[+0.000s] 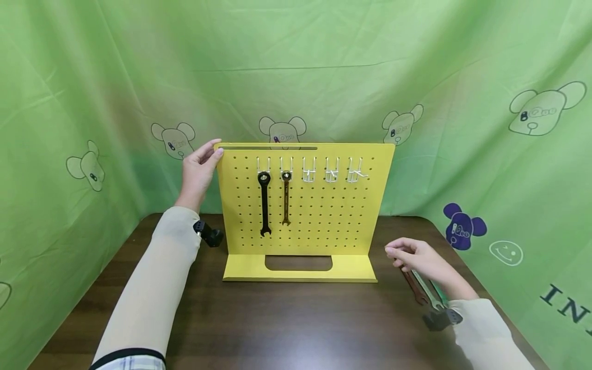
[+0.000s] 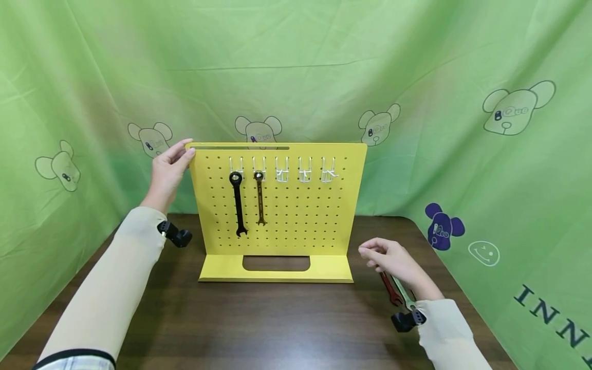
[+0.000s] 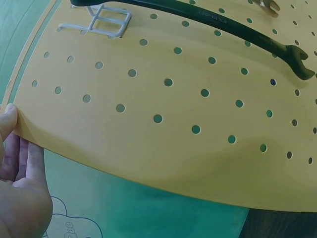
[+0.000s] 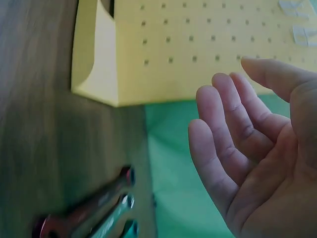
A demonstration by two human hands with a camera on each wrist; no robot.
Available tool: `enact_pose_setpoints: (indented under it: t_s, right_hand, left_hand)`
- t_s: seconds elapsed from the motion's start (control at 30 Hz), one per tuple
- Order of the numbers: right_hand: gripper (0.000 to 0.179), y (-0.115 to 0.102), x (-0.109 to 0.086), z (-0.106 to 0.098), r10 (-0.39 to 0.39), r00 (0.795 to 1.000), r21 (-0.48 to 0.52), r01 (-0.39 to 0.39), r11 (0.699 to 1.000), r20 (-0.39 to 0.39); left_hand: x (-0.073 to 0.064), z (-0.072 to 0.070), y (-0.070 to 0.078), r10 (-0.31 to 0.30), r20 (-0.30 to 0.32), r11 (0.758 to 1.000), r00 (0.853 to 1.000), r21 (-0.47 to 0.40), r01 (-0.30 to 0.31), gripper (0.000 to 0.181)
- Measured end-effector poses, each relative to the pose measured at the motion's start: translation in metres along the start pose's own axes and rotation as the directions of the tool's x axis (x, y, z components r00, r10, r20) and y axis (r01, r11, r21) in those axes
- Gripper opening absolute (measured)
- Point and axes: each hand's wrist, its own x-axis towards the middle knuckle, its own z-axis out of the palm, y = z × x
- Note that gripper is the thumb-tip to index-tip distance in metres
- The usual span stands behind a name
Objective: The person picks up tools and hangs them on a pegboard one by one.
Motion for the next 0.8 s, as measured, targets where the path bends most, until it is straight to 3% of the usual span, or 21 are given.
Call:
enact_pose_setpoints:
  t_s: [0.13,0.33,0.8]
  right_hand:
    - [0.04,0.014,-0.009,-0.008,0.055,0.998,0.032,-0.055,0.998,-0.02]
    - [0.041,0.034,-0.014,-0.014,0.051,0.998,0.055,-0.049,0.997,-0.037]
    - [0.047,0.074,-0.01,-0.015,0.162,0.986,-0.055,-0.164,0.985,-0.034]
  left_hand:
    - [-0.001,0.0,0.001,-0.006,0.002,1.0,1.0,0.005,0.006,0.035]
    - [-0.002,0.001,0.001,0.003,0.0,1.0,1.0,-0.008,-0.003,0.036]
    - [-0.001,0.0,0.0,0.008,-0.003,1.0,1.0,-0.016,-0.008,0.035]
